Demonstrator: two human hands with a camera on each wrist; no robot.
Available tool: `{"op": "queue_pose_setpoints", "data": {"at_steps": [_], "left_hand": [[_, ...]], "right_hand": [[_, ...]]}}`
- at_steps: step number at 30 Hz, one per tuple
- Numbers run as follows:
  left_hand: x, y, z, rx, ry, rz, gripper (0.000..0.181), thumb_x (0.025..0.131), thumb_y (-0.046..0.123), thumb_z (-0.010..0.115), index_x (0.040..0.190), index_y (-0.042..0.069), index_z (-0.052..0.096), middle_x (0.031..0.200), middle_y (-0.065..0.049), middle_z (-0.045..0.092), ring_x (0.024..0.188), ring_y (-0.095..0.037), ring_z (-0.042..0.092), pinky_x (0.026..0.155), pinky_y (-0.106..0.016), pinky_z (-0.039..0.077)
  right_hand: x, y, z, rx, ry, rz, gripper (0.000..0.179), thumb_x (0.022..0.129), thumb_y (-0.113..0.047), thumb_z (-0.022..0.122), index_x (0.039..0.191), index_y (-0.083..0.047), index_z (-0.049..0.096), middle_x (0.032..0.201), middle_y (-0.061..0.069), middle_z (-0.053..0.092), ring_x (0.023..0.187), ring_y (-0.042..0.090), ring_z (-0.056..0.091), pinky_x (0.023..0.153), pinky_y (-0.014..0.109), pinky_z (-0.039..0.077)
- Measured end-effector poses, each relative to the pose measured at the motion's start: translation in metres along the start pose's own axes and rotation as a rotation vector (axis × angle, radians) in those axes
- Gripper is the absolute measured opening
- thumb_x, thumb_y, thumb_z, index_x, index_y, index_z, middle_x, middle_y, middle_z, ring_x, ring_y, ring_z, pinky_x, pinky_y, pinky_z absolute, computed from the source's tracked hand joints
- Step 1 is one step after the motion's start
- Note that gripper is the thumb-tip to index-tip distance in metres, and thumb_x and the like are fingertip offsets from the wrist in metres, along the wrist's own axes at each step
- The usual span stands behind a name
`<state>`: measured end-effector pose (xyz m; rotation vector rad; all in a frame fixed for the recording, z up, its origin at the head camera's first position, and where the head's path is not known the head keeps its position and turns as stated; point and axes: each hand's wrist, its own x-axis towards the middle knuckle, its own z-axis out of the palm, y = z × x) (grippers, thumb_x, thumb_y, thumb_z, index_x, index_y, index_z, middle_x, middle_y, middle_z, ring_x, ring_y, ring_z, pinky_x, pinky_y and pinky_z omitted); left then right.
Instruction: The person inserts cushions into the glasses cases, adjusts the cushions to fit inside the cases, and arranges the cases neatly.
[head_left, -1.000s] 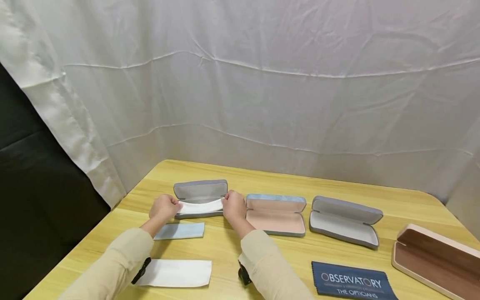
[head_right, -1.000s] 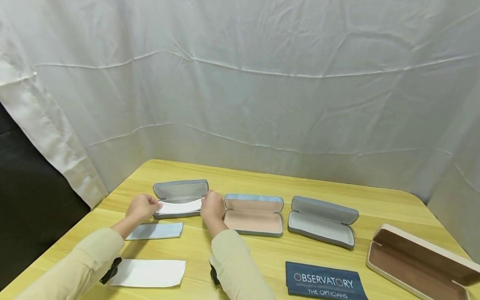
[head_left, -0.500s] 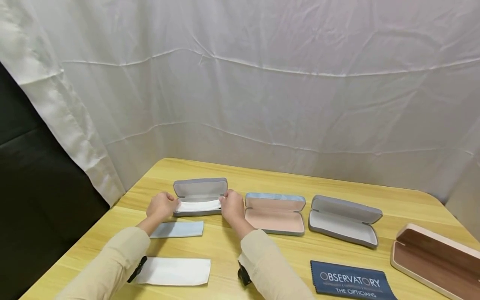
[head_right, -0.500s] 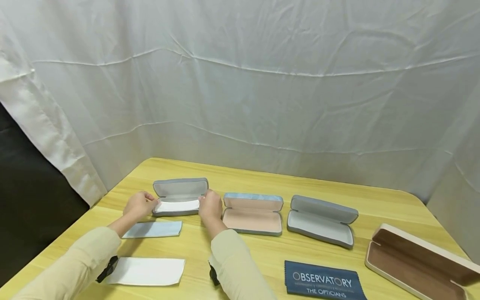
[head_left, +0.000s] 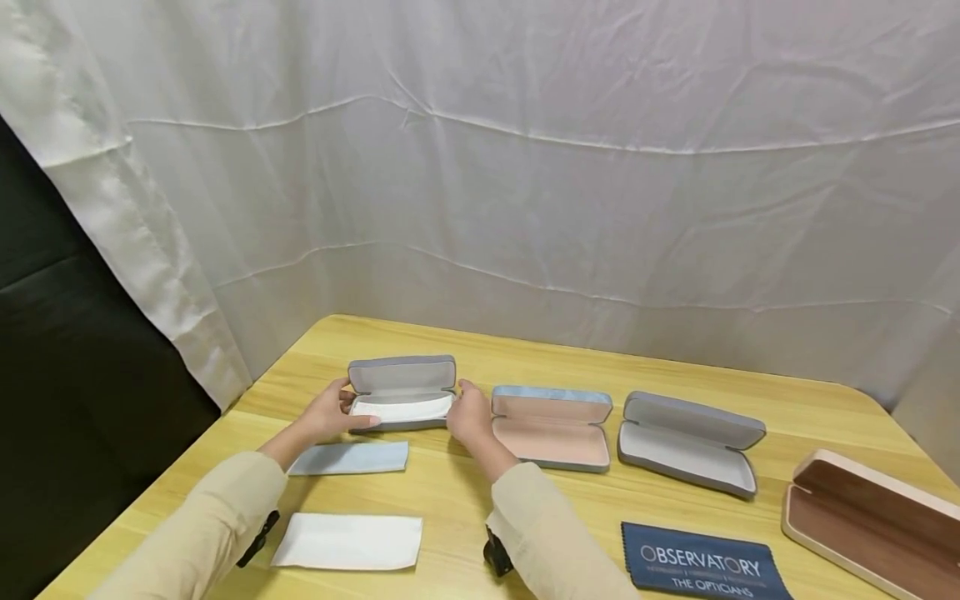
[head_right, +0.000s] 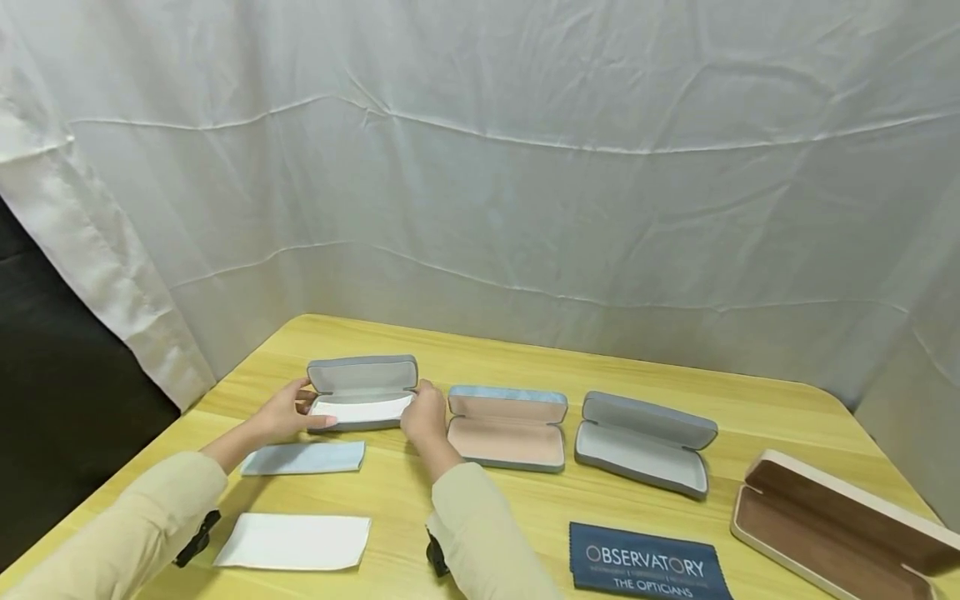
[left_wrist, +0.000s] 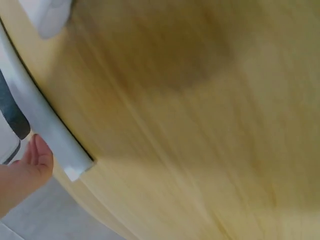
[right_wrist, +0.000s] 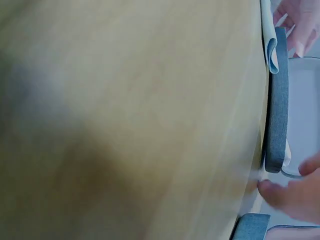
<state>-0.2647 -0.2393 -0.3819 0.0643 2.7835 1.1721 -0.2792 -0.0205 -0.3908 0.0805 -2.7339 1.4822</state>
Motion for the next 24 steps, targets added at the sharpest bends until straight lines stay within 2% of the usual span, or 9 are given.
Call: {"op": "queue_pose_setpoints", "data": {"at_steps": [4, 5, 9, 11, 18, 24], "left_hand": [[0.0, -0.001, -0.001, 0.012, -0.017, 0.061, 0.102, 0.073, 0.025, 0.079, 0.141, -0.012, 0.013, 0.132, -0.037, 0.04, 0.116, -0.046, 0.047, 0.096, -0.051, 0.041], [0.0, -0.001, -0.001, 0.017, -0.021, 0.069, 0.102, 0.073, 0.024, 0.08, 0.141, -0.012, 0.013, 0.131, -0.037, 0.04, 0.116, -0.045, 0.048, 0.095, -0.051, 0.042], [0.0, -0.005, -0.001, 0.033, -0.022, 0.095, 0.1, 0.072, 0.018, 0.08, 0.141, -0.012, 0.013, 0.131, -0.037, 0.041, 0.114, -0.045, 0.049, 0.093, -0.049, 0.044], [0.0, -0.008, -0.001, 0.051, -0.014, 0.1, 0.099, 0.072, 0.017, 0.079, 0.141, -0.012, 0.014, 0.131, -0.036, 0.042, 0.114, -0.045, 0.048, 0.093, -0.05, 0.044], [-0.002, -0.016, -0.005, 0.063, 0.027, 0.153, 0.094, 0.071, 0.016, 0.08, 0.138, -0.013, 0.02, 0.126, -0.036, 0.047, 0.11, -0.046, 0.051, 0.092, -0.051, 0.044], [-0.007, -0.024, -0.003, 0.064, 0.064, 0.183, 0.094, 0.069, 0.019, 0.082, 0.136, -0.015, 0.026, 0.12, -0.031, 0.054, 0.101, -0.035, 0.057, 0.087, -0.045, 0.047]], "right_hand": [[-0.001, -0.001, -0.003, 0.109, -0.111, 0.013, 0.044, 0.096, -0.007, 0.046, 0.138, 0.001, 0.039, 0.133, 0.021, 0.05, 0.121, 0.033, 0.049, 0.094, 0.042, 0.046], [-0.001, -0.001, -0.004, 0.126, -0.124, 0.013, 0.045, 0.095, -0.008, 0.048, 0.139, 0.0, 0.039, 0.133, 0.021, 0.05, 0.122, 0.032, 0.049, 0.095, 0.041, 0.045], [-0.002, 0.002, -0.007, 0.172, -0.149, 0.032, 0.047, 0.094, -0.009, 0.051, 0.139, -0.002, 0.039, 0.13, 0.019, 0.053, 0.112, 0.028, 0.054, 0.081, 0.033, 0.049], [-0.002, 0.003, -0.007, 0.185, -0.161, 0.039, 0.048, 0.094, -0.009, 0.052, 0.14, -0.001, 0.038, 0.13, 0.019, 0.052, 0.113, 0.028, 0.053, 0.08, 0.032, 0.049], [-0.003, 0.002, -0.01, 0.201, -0.197, 0.02, 0.05, 0.094, -0.01, 0.052, 0.14, 0.001, 0.036, 0.132, 0.022, 0.05, 0.122, 0.033, 0.048, 0.097, 0.039, 0.045], [-0.006, 0.01, -0.012, 0.175, -0.227, -0.025, 0.052, 0.093, -0.01, 0.054, 0.139, 0.004, 0.036, 0.129, 0.022, 0.051, 0.119, 0.034, 0.049, 0.097, 0.04, 0.045]]}}
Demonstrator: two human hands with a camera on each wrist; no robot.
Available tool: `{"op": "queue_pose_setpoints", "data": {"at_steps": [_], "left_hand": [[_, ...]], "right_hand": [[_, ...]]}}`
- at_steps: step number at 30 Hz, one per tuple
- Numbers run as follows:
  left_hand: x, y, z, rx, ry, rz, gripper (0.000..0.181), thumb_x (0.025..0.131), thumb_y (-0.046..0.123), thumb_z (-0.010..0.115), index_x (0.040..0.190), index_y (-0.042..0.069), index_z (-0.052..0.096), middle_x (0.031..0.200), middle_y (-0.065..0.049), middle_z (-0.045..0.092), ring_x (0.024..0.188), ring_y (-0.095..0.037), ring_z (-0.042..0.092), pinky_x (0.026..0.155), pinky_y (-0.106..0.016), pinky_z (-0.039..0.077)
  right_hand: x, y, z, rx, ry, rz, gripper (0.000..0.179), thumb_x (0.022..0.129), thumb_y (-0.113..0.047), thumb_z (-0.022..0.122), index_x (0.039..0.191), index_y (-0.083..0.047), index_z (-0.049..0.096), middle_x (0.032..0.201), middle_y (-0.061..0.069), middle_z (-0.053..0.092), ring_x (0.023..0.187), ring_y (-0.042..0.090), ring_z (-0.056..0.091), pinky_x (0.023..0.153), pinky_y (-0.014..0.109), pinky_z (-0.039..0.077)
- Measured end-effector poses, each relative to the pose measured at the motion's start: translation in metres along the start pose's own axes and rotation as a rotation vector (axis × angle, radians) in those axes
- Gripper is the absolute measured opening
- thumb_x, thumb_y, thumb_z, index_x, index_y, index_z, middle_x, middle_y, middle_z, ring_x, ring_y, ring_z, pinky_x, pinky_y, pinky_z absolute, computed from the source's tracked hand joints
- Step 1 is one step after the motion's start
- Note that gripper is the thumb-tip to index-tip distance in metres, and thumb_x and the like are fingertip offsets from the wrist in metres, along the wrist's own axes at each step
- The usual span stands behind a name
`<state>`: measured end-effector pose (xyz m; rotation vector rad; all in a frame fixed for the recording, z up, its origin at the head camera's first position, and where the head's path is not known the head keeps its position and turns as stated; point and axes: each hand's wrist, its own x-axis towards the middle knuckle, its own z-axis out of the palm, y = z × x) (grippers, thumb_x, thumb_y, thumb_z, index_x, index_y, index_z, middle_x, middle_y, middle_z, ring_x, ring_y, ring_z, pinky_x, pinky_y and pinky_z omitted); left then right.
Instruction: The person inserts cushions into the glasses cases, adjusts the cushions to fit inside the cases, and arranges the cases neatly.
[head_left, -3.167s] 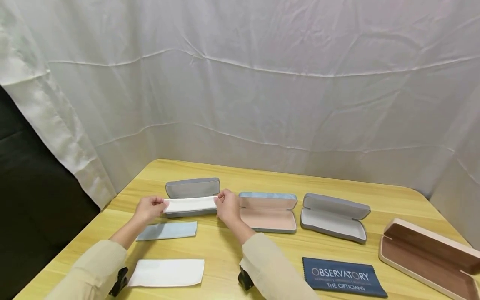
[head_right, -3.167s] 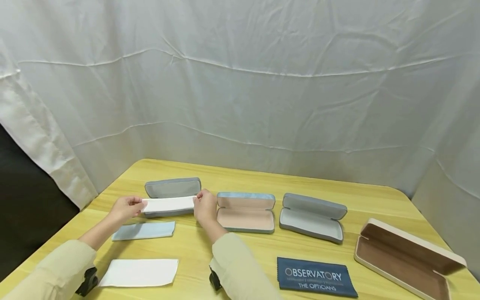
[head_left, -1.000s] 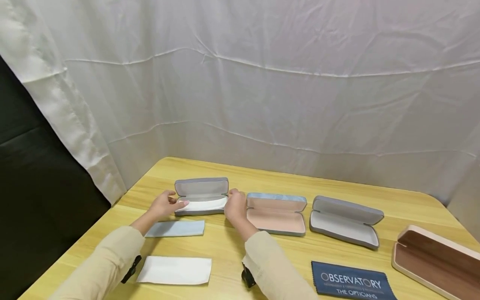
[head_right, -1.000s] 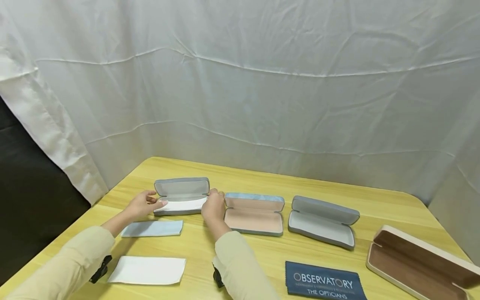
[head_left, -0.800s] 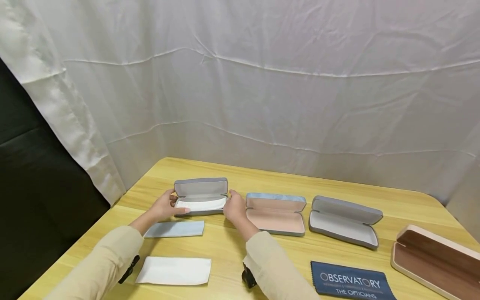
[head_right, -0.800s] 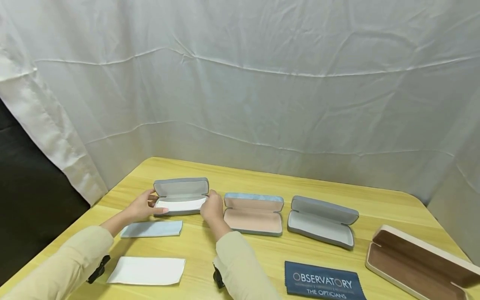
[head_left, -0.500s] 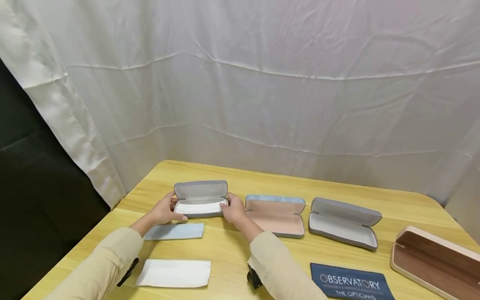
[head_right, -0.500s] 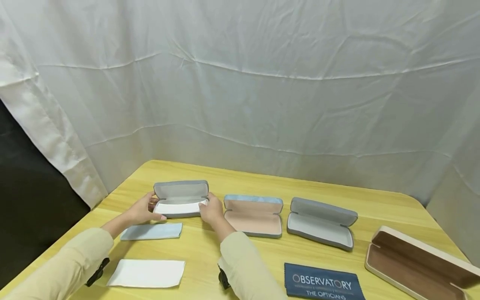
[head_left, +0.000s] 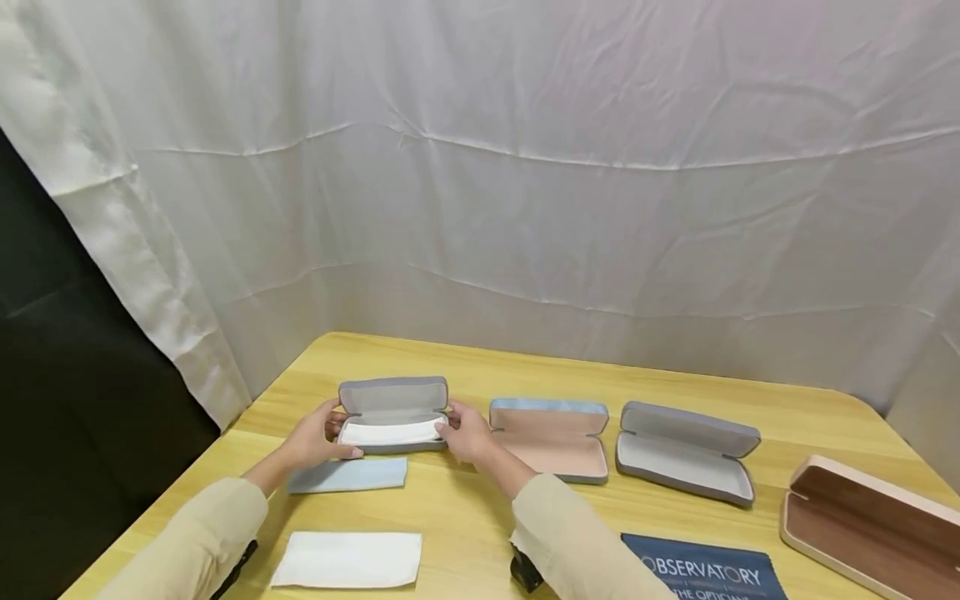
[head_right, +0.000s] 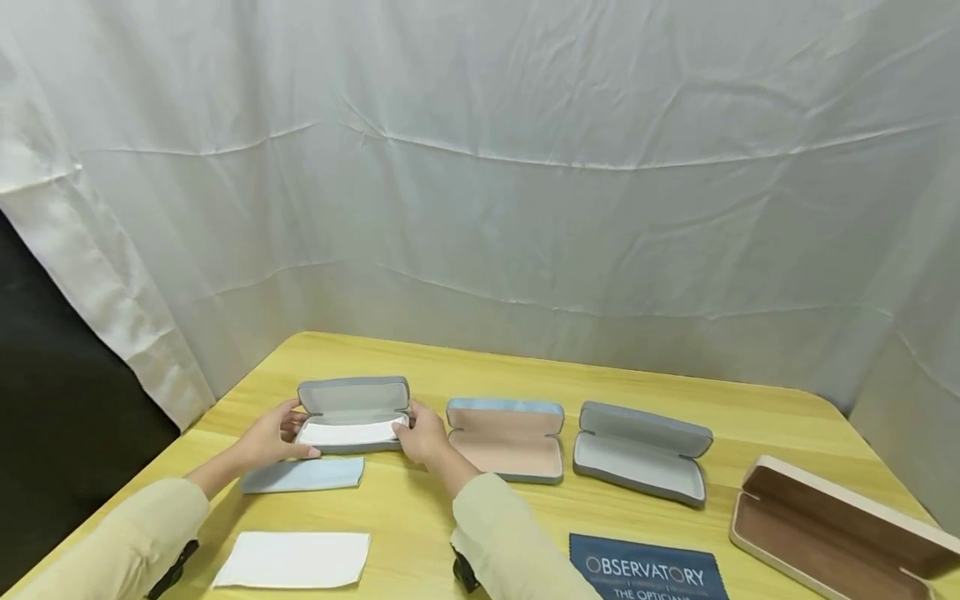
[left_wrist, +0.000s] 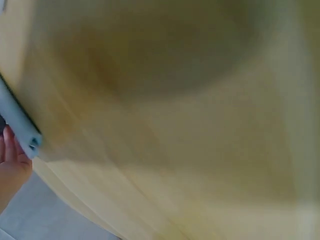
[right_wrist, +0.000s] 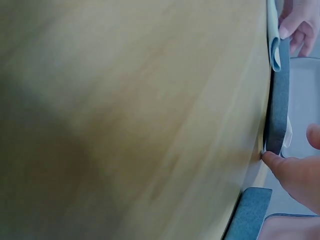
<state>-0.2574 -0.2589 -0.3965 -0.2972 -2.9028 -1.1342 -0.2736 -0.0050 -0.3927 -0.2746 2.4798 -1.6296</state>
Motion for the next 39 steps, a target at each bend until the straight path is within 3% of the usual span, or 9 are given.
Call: {"op": "queue_pose_setpoints", "data": {"at_steps": [7, 20, 26, 32, 39], "left_hand": [[-0.008, -0.008, 0.0, -0.049, -0.009, 0.008, 0.093, 0.07, 0.018, 0.081, 0.137, -0.013, 0.025, 0.125, -0.032, 0.051, 0.106, -0.036, 0.055, 0.091, -0.047, 0.045], [-0.004, -0.016, -0.003, -0.123, -0.013, 0.004, 0.093, 0.073, 0.016, 0.079, 0.141, -0.008, 0.021, 0.13, -0.031, 0.048, 0.105, -0.03, 0.055, 0.091, -0.04, 0.044], [-0.001, -0.02, -0.002, -0.156, -0.025, 0.015, 0.095, 0.073, 0.017, 0.079, 0.143, -0.006, 0.019, 0.132, -0.032, 0.046, 0.093, -0.019, 0.051, 0.076, -0.023, 0.042], [-0.001, -0.021, -0.002, -0.161, -0.038, 0.025, 0.095, 0.074, 0.016, 0.078, 0.143, -0.007, 0.018, 0.132, -0.034, 0.045, 0.091, -0.019, 0.048, 0.073, -0.021, 0.039], [-0.001, -0.023, -0.004, -0.174, -0.032, 0.01, 0.094, 0.073, 0.015, 0.079, 0.143, -0.005, 0.019, 0.132, -0.032, 0.046, 0.09, -0.018, 0.047, 0.074, -0.02, 0.038]], "right_hand": [[0.001, 0.0, 0.0, -0.028, -0.024, -0.016, 0.054, 0.093, -0.017, 0.055, 0.139, 0.005, 0.035, 0.126, 0.022, 0.053, 0.117, 0.033, 0.05, 0.095, 0.042, 0.045], [0.021, -0.008, 0.001, 0.137, -0.007, 0.067, 0.066, 0.093, -0.047, 0.048, 0.142, -0.004, 0.034, 0.141, 0.021, 0.041, 0.127, 0.036, 0.043, 0.102, 0.048, 0.039], [0.025, -0.011, 0.001, 0.173, -0.003, 0.056, 0.063, 0.095, -0.046, 0.046, 0.142, -0.007, 0.034, 0.146, 0.02, 0.034, 0.132, 0.037, 0.037, 0.104, 0.049, 0.036], [0.027, -0.012, 0.001, 0.202, -0.018, 0.02, 0.051, 0.096, -0.04, 0.047, 0.139, -0.012, 0.043, 0.148, 0.017, 0.032, 0.134, 0.036, 0.034, 0.106, 0.048, 0.035], [0.031, -0.013, 0.005, 0.253, 0.02, 0.012, 0.044, 0.094, -0.035, 0.053, 0.129, -0.007, 0.054, 0.136, 0.016, 0.047, 0.125, 0.032, 0.045, 0.101, 0.045, 0.04]]}}
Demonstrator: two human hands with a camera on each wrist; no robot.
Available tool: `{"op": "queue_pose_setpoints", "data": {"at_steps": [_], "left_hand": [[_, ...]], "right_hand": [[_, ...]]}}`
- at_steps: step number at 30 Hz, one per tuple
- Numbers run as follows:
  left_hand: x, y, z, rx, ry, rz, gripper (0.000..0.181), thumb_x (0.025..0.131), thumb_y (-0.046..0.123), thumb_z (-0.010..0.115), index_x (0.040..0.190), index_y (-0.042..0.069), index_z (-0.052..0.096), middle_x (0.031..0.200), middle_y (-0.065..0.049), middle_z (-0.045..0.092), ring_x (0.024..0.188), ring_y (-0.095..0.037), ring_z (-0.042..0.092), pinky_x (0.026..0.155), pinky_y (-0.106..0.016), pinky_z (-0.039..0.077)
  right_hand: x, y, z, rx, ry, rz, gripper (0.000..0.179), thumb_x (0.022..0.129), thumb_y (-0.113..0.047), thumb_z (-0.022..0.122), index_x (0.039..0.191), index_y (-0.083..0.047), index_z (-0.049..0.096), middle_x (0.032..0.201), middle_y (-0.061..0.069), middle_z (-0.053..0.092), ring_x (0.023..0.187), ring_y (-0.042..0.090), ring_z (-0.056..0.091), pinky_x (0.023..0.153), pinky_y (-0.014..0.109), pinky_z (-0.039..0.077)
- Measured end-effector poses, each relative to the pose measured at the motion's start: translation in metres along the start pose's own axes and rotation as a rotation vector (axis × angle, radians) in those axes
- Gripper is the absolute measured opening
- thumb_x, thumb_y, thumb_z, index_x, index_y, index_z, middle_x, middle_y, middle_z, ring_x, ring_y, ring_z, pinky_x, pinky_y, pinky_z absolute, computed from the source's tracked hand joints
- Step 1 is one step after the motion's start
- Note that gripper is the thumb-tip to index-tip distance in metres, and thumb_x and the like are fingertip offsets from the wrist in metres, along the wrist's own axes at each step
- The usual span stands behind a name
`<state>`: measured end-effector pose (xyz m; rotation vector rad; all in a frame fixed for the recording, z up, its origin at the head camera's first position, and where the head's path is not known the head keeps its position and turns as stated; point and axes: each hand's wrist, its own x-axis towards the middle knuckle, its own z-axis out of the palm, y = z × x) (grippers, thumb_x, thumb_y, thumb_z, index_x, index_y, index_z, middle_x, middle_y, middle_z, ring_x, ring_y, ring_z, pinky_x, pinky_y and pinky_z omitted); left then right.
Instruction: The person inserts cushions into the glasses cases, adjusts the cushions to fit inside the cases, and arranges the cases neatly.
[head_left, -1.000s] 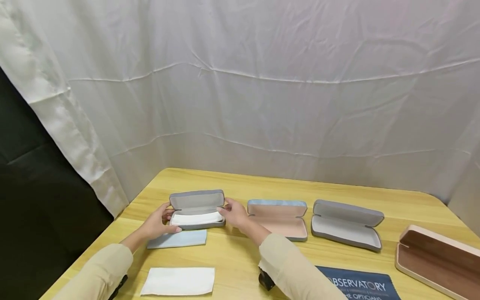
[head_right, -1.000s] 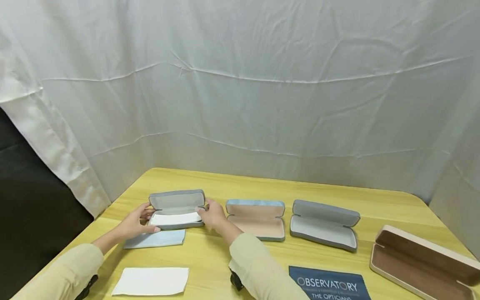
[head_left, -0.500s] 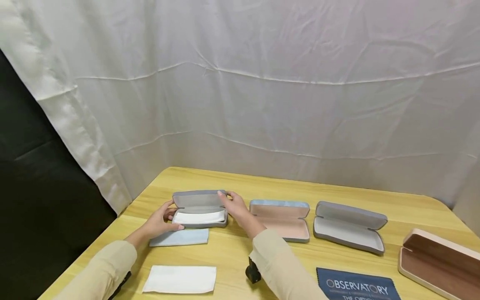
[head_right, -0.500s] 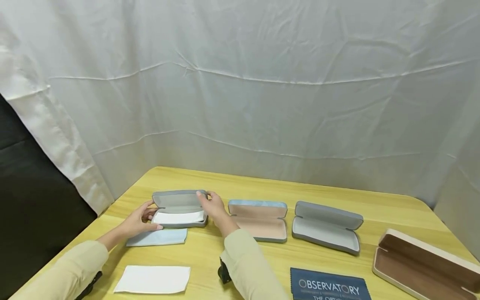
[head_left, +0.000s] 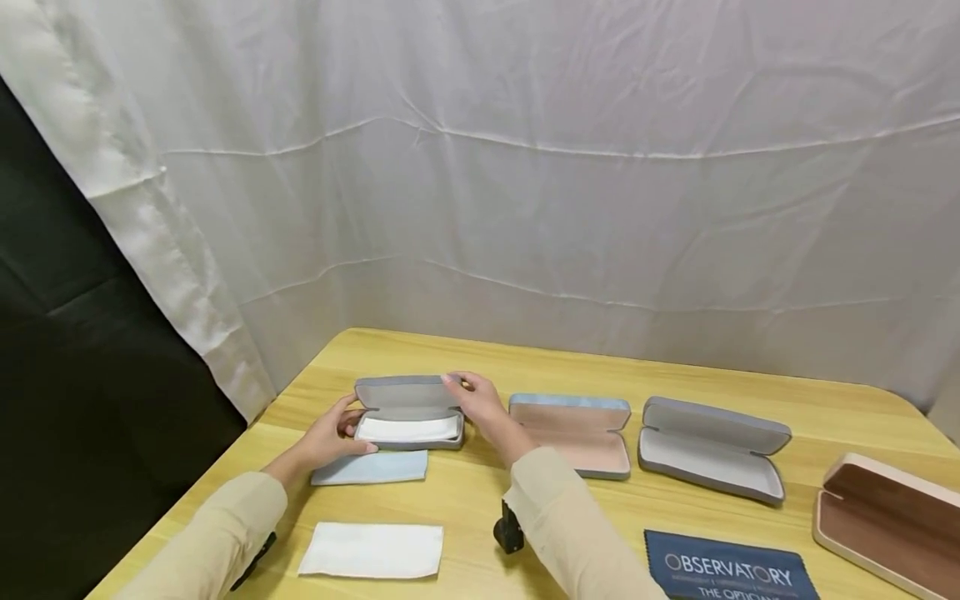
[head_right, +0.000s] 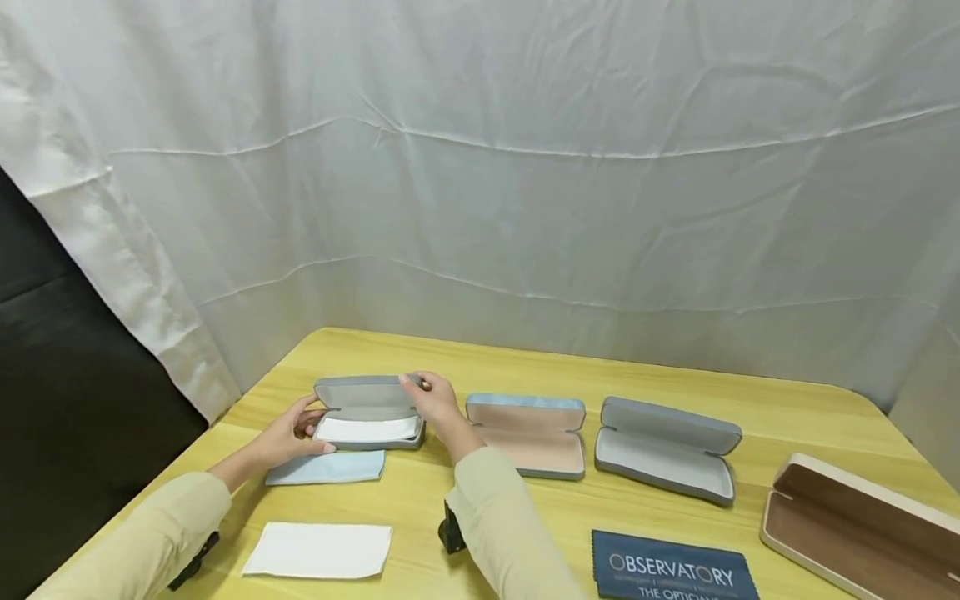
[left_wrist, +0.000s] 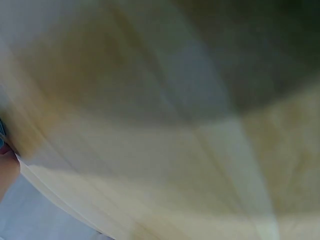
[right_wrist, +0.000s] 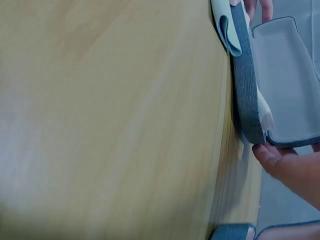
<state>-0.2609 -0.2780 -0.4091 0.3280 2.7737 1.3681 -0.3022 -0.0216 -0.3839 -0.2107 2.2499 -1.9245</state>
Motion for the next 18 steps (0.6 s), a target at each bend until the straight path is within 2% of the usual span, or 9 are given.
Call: {"op": "queue_pose_setpoints", "data": {"at_steps": [10, 15, 18], "left_hand": [[-0.0002, 0.0029, -0.0024, -0.016, -0.008, -0.004, 0.095, 0.072, 0.013, 0.079, 0.143, -0.005, 0.018, 0.131, -0.033, 0.047, 0.086, -0.018, 0.045, 0.069, -0.02, 0.036], [0.0005, 0.0033, -0.0002, 0.003, -0.004, -0.016, 0.094, 0.072, 0.014, 0.079, 0.143, -0.004, 0.019, 0.131, -0.032, 0.047, 0.087, -0.017, 0.045, 0.071, -0.02, 0.036], [0.0013, 0.004, 0.0014, 0.006, 0.002, -0.029, 0.094, 0.072, 0.015, 0.079, 0.143, -0.003, 0.02, 0.131, -0.031, 0.047, 0.088, -0.018, 0.046, 0.072, -0.021, 0.037]], "right_hand": [[0.0016, -0.0031, 0.0021, 0.048, 0.052, 0.072, 0.045, 0.089, -0.039, 0.059, 0.124, -0.01, 0.06, 0.134, 0.013, 0.051, 0.124, 0.03, 0.047, 0.1, 0.046, 0.042], [0.0003, -0.004, 0.0043, 0.023, 0.085, 0.045, 0.037, 0.091, -0.032, 0.059, 0.119, -0.008, 0.063, 0.131, 0.012, 0.054, 0.123, 0.029, 0.048, 0.101, 0.043, 0.042], [-0.0001, -0.0045, 0.0037, 0.018, 0.063, 0.007, 0.031, 0.092, -0.025, 0.058, 0.116, -0.006, 0.064, 0.131, 0.012, 0.054, 0.127, 0.03, 0.044, 0.104, 0.043, 0.038]]}}
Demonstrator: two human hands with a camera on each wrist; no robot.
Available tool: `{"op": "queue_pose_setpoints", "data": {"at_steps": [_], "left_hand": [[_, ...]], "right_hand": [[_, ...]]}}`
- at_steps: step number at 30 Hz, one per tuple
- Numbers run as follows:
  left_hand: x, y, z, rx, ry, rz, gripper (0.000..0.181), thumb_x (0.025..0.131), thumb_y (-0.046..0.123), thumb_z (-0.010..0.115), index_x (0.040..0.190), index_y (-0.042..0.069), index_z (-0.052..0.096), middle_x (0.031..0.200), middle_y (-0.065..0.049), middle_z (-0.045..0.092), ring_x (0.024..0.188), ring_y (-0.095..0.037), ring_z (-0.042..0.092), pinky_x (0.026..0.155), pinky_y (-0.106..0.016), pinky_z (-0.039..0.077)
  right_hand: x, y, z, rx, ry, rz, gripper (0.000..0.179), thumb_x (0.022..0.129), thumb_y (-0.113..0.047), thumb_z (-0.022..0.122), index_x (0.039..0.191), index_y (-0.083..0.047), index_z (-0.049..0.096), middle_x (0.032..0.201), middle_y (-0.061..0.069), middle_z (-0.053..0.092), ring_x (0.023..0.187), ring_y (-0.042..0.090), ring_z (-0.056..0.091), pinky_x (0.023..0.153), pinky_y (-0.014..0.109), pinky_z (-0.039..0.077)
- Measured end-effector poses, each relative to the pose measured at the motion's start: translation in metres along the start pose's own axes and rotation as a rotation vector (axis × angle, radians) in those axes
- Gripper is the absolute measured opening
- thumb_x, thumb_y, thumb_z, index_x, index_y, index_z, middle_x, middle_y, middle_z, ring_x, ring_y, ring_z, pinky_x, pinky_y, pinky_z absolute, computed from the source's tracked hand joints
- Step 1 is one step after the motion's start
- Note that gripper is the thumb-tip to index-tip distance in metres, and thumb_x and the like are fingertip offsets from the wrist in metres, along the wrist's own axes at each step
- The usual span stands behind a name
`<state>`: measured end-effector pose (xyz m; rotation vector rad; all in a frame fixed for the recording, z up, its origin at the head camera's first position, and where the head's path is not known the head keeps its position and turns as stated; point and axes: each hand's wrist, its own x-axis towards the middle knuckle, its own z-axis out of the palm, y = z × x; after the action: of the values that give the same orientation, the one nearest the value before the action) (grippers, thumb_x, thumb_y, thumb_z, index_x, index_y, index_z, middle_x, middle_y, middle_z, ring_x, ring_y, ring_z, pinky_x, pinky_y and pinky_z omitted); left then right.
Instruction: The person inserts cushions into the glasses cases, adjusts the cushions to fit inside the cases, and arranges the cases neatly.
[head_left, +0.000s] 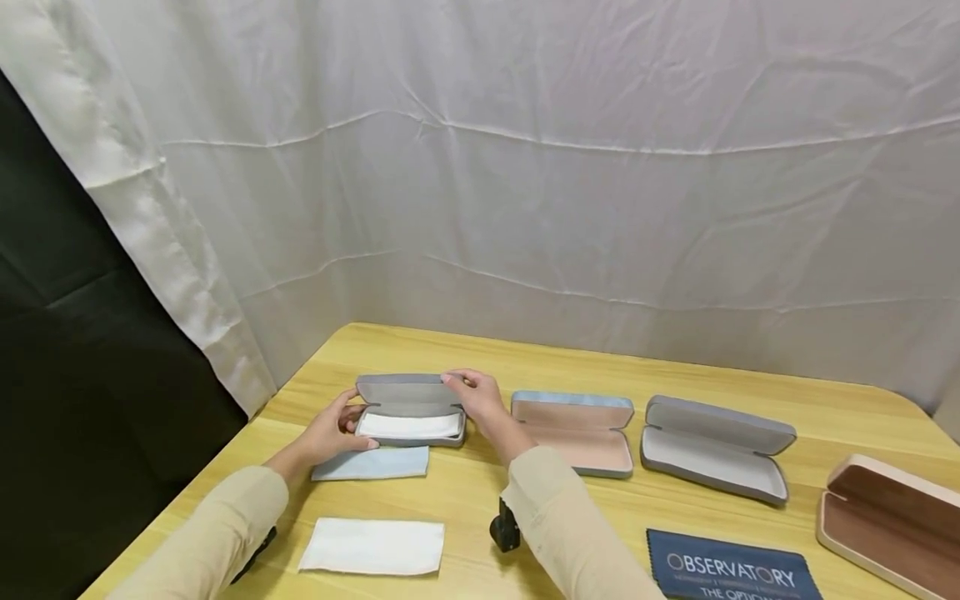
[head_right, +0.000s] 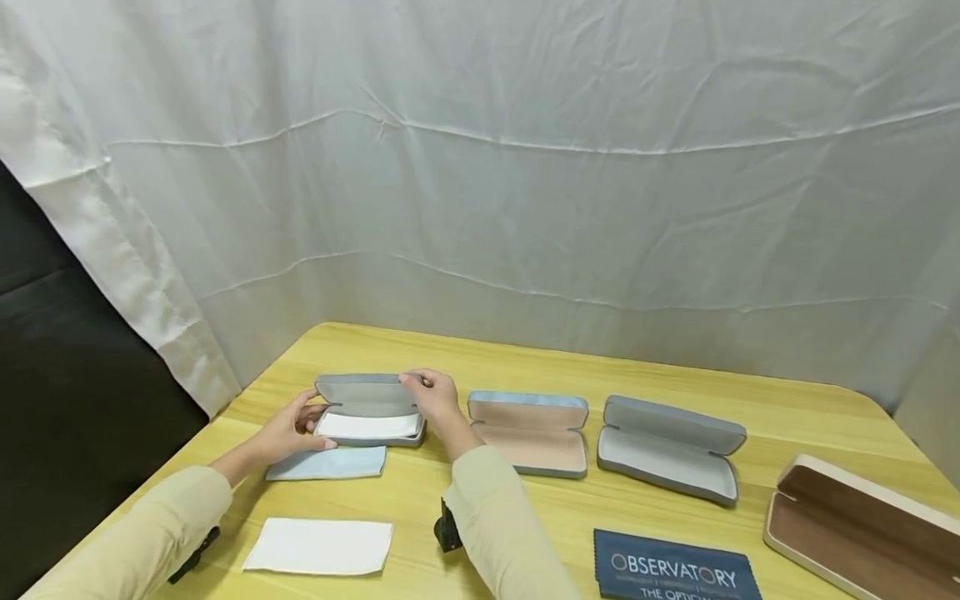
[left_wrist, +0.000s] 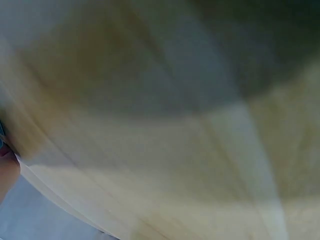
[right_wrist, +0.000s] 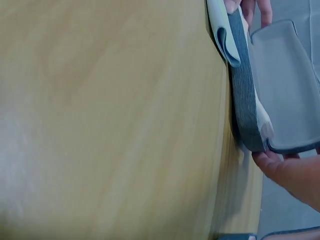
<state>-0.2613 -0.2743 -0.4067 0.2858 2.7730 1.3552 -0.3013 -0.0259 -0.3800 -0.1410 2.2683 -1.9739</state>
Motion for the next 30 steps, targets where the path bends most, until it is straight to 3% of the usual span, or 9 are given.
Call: {"op": "queue_pose_setpoints", "data": {"at_steps": [7, 14, 30], "left_hand": [[0.0, 0.002, 0.002, -0.024, -0.001, 0.009, 0.091, 0.072, 0.011, 0.079, 0.142, -0.003, 0.021, 0.131, -0.032, 0.047, 0.087, -0.019, 0.045, 0.07, -0.022, 0.035], [0.0, -0.003, 0.002, -0.018, 0.009, -0.012, 0.091, 0.072, 0.015, 0.08, 0.141, -0.001, 0.023, 0.132, -0.031, 0.046, 0.083, -0.016, 0.044, 0.07, -0.021, 0.035], [-0.001, -0.002, 0.0, -0.044, 0.005, -0.005, 0.091, 0.071, 0.013, 0.08, 0.141, -0.002, 0.024, 0.135, -0.029, 0.044, 0.083, -0.016, 0.044, 0.068, -0.019, 0.035]], "right_hand": [[-0.001, 0.004, -0.01, -0.021, -0.13, -0.041, 0.032, 0.093, -0.024, 0.056, 0.12, -0.008, 0.062, 0.138, 0.011, 0.048, 0.134, 0.033, 0.033, 0.108, 0.047, 0.032], [-0.003, 0.007, -0.013, -0.04, -0.198, -0.068, 0.036, 0.093, -0.026, 0.056, 0.125, -0.009, 0.059, 0.144, 0.013, 0.04, 0.137, 0.036, 0.027, 0.109, 0.05, 0.03], [-0.002, 0.008, -0.01, -0.094, -0.141, -0.048, 0.035, 0.092, -0.029, 0.058, 0.123, -0.012, 0.061, 0.14, 0.015, 0.045, 0.132, 0.037, 0.036, 0.106, 0.049, 0.034]]}}
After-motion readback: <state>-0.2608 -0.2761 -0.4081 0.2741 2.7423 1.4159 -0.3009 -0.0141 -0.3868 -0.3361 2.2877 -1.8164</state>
